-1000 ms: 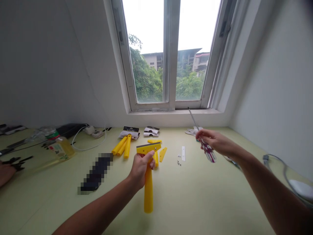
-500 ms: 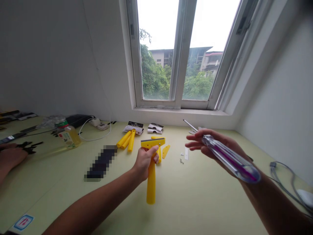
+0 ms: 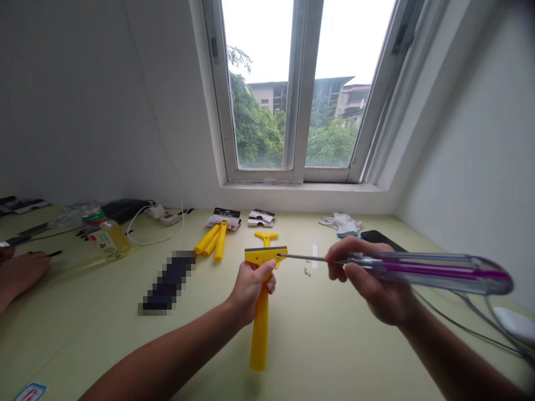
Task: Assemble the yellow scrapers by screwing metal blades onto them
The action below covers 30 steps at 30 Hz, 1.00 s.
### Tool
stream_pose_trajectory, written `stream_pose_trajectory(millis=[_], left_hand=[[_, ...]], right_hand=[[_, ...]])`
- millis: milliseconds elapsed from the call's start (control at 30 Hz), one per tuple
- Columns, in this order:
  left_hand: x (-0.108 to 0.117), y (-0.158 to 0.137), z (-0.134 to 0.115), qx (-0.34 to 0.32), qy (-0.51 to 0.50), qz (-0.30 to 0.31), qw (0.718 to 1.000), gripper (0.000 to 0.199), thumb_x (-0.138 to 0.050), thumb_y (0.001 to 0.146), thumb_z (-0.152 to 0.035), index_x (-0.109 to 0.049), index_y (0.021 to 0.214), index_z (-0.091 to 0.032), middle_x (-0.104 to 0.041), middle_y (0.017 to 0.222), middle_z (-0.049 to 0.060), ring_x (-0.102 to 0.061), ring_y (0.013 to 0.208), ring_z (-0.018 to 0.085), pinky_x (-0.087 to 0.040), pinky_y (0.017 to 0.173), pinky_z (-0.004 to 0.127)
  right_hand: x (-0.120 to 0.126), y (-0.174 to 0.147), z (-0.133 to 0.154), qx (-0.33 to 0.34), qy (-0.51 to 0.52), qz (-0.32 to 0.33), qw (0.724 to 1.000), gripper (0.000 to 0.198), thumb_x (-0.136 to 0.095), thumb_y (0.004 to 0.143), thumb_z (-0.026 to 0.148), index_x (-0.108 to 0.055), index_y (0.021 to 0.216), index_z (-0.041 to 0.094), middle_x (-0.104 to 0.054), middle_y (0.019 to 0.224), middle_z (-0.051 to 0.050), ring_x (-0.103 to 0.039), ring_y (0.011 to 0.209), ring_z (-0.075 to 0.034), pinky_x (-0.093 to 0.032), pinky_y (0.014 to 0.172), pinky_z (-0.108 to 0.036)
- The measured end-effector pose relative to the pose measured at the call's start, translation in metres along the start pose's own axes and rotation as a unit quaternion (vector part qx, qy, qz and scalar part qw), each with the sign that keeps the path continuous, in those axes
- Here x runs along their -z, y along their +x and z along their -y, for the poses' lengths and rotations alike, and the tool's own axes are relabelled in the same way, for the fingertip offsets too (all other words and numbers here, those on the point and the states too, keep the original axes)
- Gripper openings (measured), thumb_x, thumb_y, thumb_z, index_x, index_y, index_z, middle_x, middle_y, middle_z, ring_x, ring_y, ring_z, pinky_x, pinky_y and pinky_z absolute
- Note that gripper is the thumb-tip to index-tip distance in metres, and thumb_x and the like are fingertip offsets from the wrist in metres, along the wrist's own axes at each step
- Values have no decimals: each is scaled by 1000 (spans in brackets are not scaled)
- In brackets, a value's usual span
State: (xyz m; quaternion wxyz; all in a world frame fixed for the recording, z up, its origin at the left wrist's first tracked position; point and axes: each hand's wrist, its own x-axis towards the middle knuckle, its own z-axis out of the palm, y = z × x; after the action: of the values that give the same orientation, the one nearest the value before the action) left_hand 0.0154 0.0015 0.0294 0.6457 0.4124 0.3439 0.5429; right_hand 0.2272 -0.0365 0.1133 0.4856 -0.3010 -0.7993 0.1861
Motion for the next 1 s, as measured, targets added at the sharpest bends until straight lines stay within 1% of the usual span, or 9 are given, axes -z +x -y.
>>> stream_pose_trajectory(millis=[67, 167, 300, 400, 533, 733, 900, 1000], left_hand=[[-1, 0, 0, 2, 8, -2, 1000, 21, -66, 76, -31, -55, 81, -13, -41, 56, -6, -37, 43, 5, -33, 45, 22], [-1, 0, 0, -1, 13, -9, 1000, 20, -65, 77, -29, -55, 80, -13, -40, 55, -7, -36, 43, 5, -32, 45, 21], [-1, 0, 0, -2, 16, -9, 1000, 20, -65, 78, -29, -55, 81, -13, -40, 54, -7, -36, 43, 5, -32, 45, 21], [0, 1, 2, -1, 22, -7, 1000, 19, -64, 79, -30, -55, 82, -13, -41, 55, -6, -36, 43, 5, -32, 45, 22], [0, 2, 2, 2, 29, -8, 1000, 18, -63, 79, -29, -54, 81, -13, -38, 51, -7, -35, 42, 6, -32, 45, 22], [-1, 1, 1, 0, 16, -7, 1000, 20, -66, 77, -29, -52, 81, -14, -41, 57, -6, -36, 43, 5, -31, 44, 21], [0, 0, 2, 2, 22, -7, 1000, 21, -66, 77, -29, -52, 82, -14, -40, 57, -7, -36, 43, 5, -31, 44, 21], [0, 0, 1, 5, 25, -11, 1000, 21, -65, 77, -29, -52, 83, -14, -42, 59, -6, -38, 43, 5, -32, 44, 21]], right_hand=[[-1, 0, 0, -8, -36, 0, 999, 8, -52, 84, 25, -59, 85, 21, -61, 62, 0, -55, 53, -14, -45, 51, -28], [1, -1, -3, -10, -36, -7, 999, 7, -52, 82, 23, -59, 81, 21, -60, 59, 1, -53, 50, -13, -43, 49, -28], [2, -2, -4, -14, -8, 2, 1000, 10, -50, 82, 23, -59, 80, 20, -60, 57, 0, -51, 49, -13, -42, 47, -27], [2, 0, -2, -13, -14, 15, 1000, 9, -50, 81, 23, -58, 79, 20, -60, 56, 0, -50, 48, -12, -42, 48, -27], [0, 1, -2, -8, -18, 22, 1000, 9, -51, 81, 25, -57, 79, 19, -60, 57, 0, -51, 49, -13, -42, 48, -27], [0, -1, -3, 2, -15, 29, 999, 9, -50, 82, 25, -56, 81, 20, -59, 57, 1, -51, 49, -13, -41, 49, -27], [0, 1, -1, 5, -33, 36, 999, 7, -50, 82, 25, -55, 81, 20, -59, 59, 0, -50, 50, -13, -39, 50, -27], [2, 2, 2, 7, -37, 49, 998, 8, -51, 82, 26, -56, 82, 20, -59, 60, 0, -50, 51, -13, -39, 51, -27]])
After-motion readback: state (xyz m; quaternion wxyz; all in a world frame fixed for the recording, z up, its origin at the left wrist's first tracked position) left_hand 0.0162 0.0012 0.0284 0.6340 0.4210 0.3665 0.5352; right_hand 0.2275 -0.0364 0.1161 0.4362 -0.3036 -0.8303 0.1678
